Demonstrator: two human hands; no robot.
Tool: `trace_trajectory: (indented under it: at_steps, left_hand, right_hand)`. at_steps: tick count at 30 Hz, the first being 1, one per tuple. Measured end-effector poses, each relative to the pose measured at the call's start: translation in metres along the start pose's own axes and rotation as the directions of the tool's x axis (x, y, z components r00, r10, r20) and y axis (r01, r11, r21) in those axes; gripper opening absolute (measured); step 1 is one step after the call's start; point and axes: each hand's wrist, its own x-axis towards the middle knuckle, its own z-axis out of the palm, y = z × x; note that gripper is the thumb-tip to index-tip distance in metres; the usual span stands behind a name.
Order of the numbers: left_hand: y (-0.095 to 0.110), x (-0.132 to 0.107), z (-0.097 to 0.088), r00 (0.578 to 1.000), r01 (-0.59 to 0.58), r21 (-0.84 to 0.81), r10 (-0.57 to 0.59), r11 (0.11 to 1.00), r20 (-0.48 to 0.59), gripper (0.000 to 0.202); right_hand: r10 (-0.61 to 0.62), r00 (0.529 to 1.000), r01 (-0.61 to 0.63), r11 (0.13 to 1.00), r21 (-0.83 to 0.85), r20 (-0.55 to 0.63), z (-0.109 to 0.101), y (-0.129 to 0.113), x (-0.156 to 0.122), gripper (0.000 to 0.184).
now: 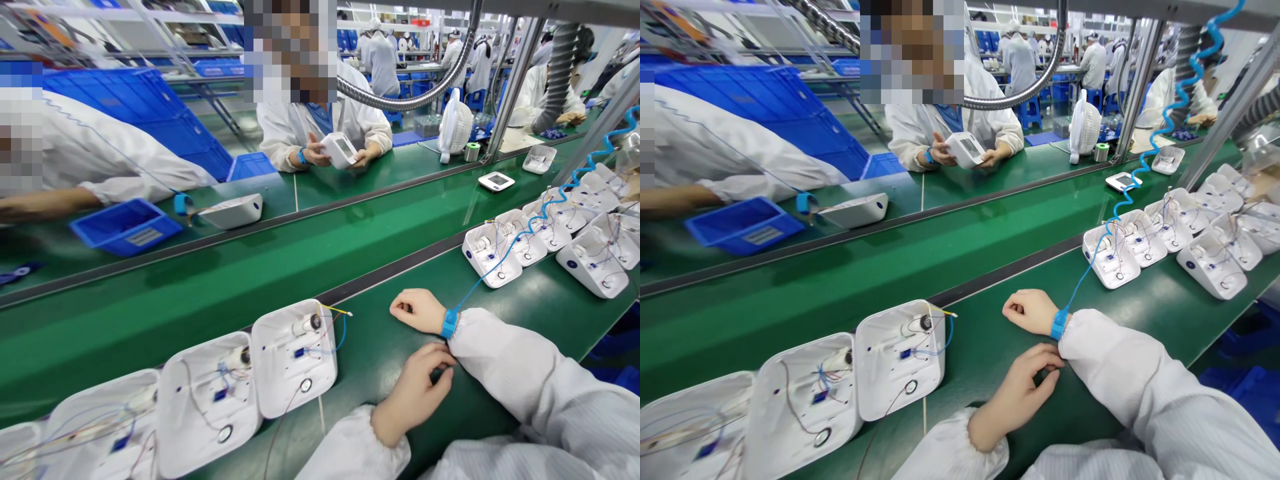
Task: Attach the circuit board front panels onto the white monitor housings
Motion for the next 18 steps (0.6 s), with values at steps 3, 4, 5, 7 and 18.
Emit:
trace_trajectory:
  at_steps: [3, 4, 5, 7, 18]
  left_hand:
    - [0.0001, 0.0002, 0.0004, 1.000, 0.004, -0.001, -0.004, 1.000, 0.000, 0.020]
    - [0.0003, 0.0004, 0.0004, 1.000, 0.005, -0.004, -0.005, 1.000, -0.001, 0.021]
    - [0.0005, 0.0005, 0.0003, 1.000, 0.006, -0.007, -0.006, 1.000, -0.002, 0.021]
    - [0.0012, 0.0008, -0.0001, 1.000, 0.005, -0.007, -0.005, 1.000, -0.003, 0.021]
    - [0.0011, 0.0013, 0.0000, 1.000, 0.006, 0.004, -0.006, 1.000, 0.000, 0.021]
  right_hand:
    - [-0.004, 1.000, 0.004, 1.000, 0.002, 0.001, 0.0000, 0.0005, -0.0002, 0.008]
    - [-0.005, 1.000, 0.005, 1.000, 0.003, 0.001, 0.0000, 0.0008, -0.0003, 0.008]
    - [-0.006, 1.000, 0.006, 1.000, 0.004, 0.002, 0.0001, 0.0011, -0.0004, 0.008]
    - [-0.007, 1.000, 0.007, 1.000, 0.004, 0.002, 0.0005, 0.0019, -0.0006, 0.008]
    - [-0.010, 1.000, 0.010, 1.000, 0.002, -0.003, 0.0013, 0.0028, -0.0006, 0.008]
